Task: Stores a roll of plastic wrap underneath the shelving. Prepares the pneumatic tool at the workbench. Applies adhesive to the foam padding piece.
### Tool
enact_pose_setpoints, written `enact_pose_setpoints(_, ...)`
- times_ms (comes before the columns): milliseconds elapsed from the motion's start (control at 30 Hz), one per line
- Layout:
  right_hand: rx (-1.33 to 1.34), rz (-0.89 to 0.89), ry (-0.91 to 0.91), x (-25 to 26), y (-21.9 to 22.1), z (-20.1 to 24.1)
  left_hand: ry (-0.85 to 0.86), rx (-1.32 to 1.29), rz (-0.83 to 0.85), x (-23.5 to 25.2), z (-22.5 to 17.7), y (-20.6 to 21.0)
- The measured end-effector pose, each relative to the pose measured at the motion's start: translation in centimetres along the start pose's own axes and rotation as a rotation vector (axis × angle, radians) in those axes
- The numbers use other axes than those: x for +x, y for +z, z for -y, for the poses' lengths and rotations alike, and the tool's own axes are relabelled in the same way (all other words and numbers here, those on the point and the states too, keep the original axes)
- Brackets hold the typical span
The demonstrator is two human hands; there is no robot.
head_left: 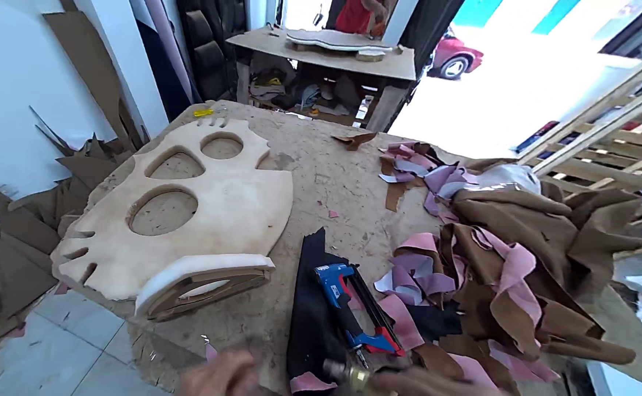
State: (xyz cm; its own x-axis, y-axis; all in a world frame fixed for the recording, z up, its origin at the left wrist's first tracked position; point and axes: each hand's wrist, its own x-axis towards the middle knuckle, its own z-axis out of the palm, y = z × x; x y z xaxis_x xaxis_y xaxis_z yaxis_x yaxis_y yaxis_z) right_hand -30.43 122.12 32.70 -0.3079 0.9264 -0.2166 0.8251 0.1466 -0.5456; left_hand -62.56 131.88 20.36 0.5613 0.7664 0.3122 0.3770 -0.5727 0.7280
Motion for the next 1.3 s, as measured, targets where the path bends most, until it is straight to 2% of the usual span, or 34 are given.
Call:
enact_pose_setpoints(100, -0.253, -0.107, -0.117, 2.6, -5.5, 0.4, 0.037, 0.29, -0.492, 1.8, 1.7, -3.7)
enact_pose_setpoints(133, -0.342, -0.188, -0.187, 4.2, -6.4, 0.3, 0.028, 0.362, -0.582, 2.8, 2.2, -4.9)
enact_pose_setpoints(167, -0.396, -0.244, -0.25, 6.0, -7.2, 0.4, 0.002, 0.392, -0.597, 3.8, 2.8, -6.0)
enact_pose_setpoints(200, -0.382, -0.223, -0.282, 7.8, -8.1, 1.1, -0.054, 0.388, -0.544, 4.7, 3.3, -6.9)
enact_pose_setpoints(300, -0.256, 0.017, -0.281, 12.8, -11.0, 4.6, -0.199, 0.354, -0.304, 7.2, 4.5, -7.3)
enact_pose_setpoints(467, -0.361, 0.226, -0.076, 17.7, -12.5, 7.6, -0.121, 0.376, -0.208, 7.7, 5.7, -7.8)
enact_pose_setpoints(667, -0.494, 0.301, 0.277, 21.0, -11.4, 3.9, 0.012, 0.135, -0.137, 6.5, 9.2, -8.8)
enact_pose_setpoints(733, -0.526, 0.298, 0.352, 22.3, -11.6, 4.5, 0.04, 0.057, -0.088, 5.5, 10.2, -9.4)
enact_pose_setpoints(867, -0.302, 0.296, 0.251, 26.0, -14.4, 12.0, 0.129, -0.031, -0.05, 3.3, 14.5, -9.8)
enact_pose_setpoints(967, -0.206, 0.493, 0.299, 30.8, -14.1, 19.1, 0.157, -0.073, -0.003, 2.2, 17.7, -10.0)
enact_pose_setpoints(1033, -0.313, 0.64, 0.411, 34.5, -12.7, 22.3, 0.182, -0.106, 0.015, 2.3, 18.7, -10.0)
enact_pose_setpoints(1100, -0.608, 0.756, 0.537, 38.0, -10.7, 23.8, 0.22, -0.115, 0.004, 2.4, 19.4, -9.8)
enact_pose_setpoints(1167, -0.904, 0.805, 0.623, 40.5, -8.7, 23.4, 0.252, -0.106, 0.009, 2.5, 20.2, -9.6)
enact_pose_setpoints(1233, -0.981, 0.831, 0.65, 41.9, -7.4, 22.1, 0.244, -0.091, 0.043, 2.2, 20.8, -9.9)
enact_pose_setpoints(1300, -0.882, 0.909, 0.648, 42.9, -6.9, 21.5, 0.25, -0.073, 0.044, 1.8, 21.5, -10.0)
